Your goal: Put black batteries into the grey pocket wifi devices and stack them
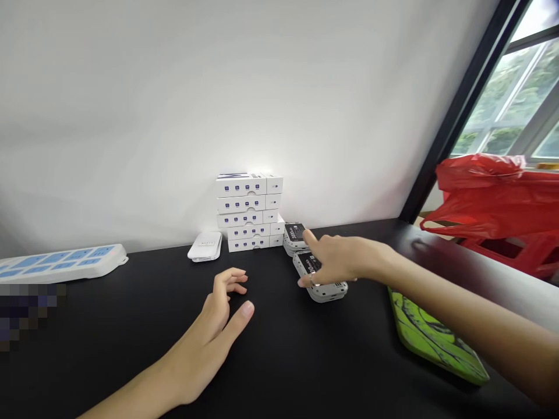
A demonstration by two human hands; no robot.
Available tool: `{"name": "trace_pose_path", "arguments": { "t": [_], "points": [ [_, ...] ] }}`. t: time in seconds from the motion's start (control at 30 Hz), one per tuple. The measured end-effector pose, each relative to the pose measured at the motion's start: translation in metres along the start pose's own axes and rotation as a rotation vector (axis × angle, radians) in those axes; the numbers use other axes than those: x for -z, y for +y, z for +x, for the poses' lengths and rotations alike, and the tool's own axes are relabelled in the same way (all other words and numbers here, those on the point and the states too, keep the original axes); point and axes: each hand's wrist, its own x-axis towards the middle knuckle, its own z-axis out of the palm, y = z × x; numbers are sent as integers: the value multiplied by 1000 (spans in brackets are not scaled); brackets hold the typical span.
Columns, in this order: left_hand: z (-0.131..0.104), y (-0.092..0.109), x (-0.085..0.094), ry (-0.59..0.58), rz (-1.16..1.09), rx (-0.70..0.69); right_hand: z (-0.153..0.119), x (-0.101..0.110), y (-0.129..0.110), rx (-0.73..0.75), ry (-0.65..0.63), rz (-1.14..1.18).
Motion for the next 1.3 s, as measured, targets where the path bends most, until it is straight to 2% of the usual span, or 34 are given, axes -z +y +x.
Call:
{"name": "trace_pose_path", "arguments": {
  "t": [0.1,0.2,0.3,0.4,0.5,0.57,0.67,0.77,0.87,1.03,1.17,1.23,1.3],
  "points": [
    [0,1,-1,2,-3,-4,-6,-4,-6,-29,-44,34],
    [-2,4,0,-16,-11,17,-20,5,-11,-5,7,20],
    [-5,9,4,-96,-27,39,-40,3,-30,147,47,30],
    [-9,13,8,-158,-15,2,-50,-16,-57,316,30,97],
    [-11,14,8,-177,31,-31,-45,-39,-76,372,126,164],
    [-12,14,8,-177,43,-22,-38,-47,-80,380,214,137],
    [-11,14,7,-179,16,29,-27,-50,-78,456,274,53],
    [-10,14,6,-174,-14,60,-21,-47,-74,563,289,122],
    [-10,15,6,-170,-21,78,-18,-47,-72,546,251,247],
    [-9,17,5,-174,-8,77,-14,-49,-69,443,82,451],
    [-7,16,7,-196,-23,57,-18,-39,-64,474,104,540],
    [-6,16,8,-202,-47,42,-18,-30,-58,525,-5,578],
    [-5,15,8,-198,-69,53,-13,-23,-50,574,-196,706]
  ]
}}
